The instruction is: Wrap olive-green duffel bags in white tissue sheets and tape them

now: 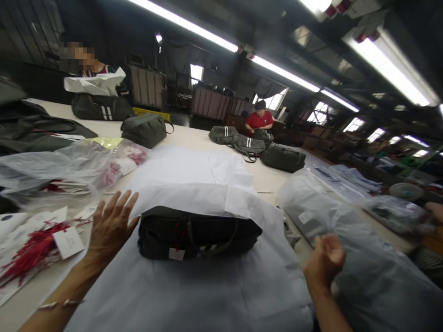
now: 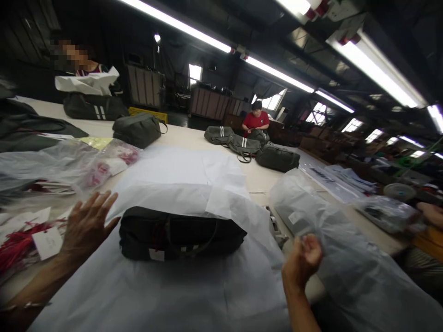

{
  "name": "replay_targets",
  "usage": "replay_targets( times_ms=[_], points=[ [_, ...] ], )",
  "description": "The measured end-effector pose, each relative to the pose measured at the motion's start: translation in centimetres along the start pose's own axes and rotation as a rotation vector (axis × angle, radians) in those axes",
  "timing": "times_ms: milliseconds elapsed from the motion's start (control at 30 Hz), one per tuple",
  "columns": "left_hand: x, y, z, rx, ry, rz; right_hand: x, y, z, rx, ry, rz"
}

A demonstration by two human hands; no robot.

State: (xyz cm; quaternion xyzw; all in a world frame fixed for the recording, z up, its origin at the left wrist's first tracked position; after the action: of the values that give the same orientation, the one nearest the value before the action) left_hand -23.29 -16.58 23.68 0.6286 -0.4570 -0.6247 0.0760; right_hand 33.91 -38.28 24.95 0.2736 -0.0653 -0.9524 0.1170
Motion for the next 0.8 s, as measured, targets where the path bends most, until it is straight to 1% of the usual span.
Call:
replay_targets(
  times_ms=[33,67,100,133,167,200,233,267,333,400,467,600,700,800],
  points=[
    [-0.2,-0.5,0.1,0.001,-0.024,0.015,0.5,-1.0,3.2,0.009,0.13,0.091],
    [-0.3,-0.8,0.2,0.005,-0.042,0.021,1.5,-2.8,6.7,0.036,0.304,0.247],
    [-0.3,-1.0,0.2,0.011,-0.056,0.023,3.2,-5.1,10.1,0.091,0.511,0.446],
    [-0.4,-1.2,0.2,0.017,-0.07,0.025,5.3,-7.5,12.8,0.159,0.695,0.64],
    [-0.5,-1.3,0.2,0.024,-0.087,0.026,7.2,-9.6,14.6,0.226,0.833,0.801],
    [-0.7,-1.3,0.0,0.026,-0.105,0.027,8.7,-11.5,15.6,0.285,0.915,0.918],
    [-1.0,-1.3,-0.1,0.024,-0.121,0.029,9.6,-13.0,16.1,0.333,0.947,0.991],
    [-1.3,-1.2,-0.3,0.018,-0.133,0.033,10.0,-14.1,16.2,0.369,0.943,1.025],
    [-2.0,-1.0,-0.5,0.006,-0.138,0.047,9.7,-15.6,15.6,0.418,0.899,1.013],
    [-2.7,-0.4,-0.7,-0.007,-0.125,0.055,8.9,-16.1,14.9,0.449,0.865,0.966],
    [-3.2,0.3,-0.9,-0.012,-0.119,0.046,8.0,-16.2,14.5,0.464,0.861,0.926],
    [-3.4,2.1,-1.5,0.002,-0.158,0.0,7.0,-16.2,14.7,0.434,0.887,0.855],
    [-3.4,3.4,-2.0,-0.013,-0.204,0.005,6.6,-16.4,14.9,0.387,0.894,0.813],
    [-3.6,4.7,-1.8,-0.095,-0.241,0.022,5.8,-16.3,15.5,0.315,0.914,0.764]
  ],
)
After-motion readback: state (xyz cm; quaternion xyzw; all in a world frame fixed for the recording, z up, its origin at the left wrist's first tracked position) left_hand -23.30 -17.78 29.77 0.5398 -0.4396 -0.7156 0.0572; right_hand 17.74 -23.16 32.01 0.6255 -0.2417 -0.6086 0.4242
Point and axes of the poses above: each hand's wrist, its own x-axis away from the middle knuckle, its own y-axis out of the back of the hand, z = x × y, the point moved 7 cm from there along -x, towards the middle knuckle, and after that the axes turned 2 degrees about x, right-handed, at the moved point
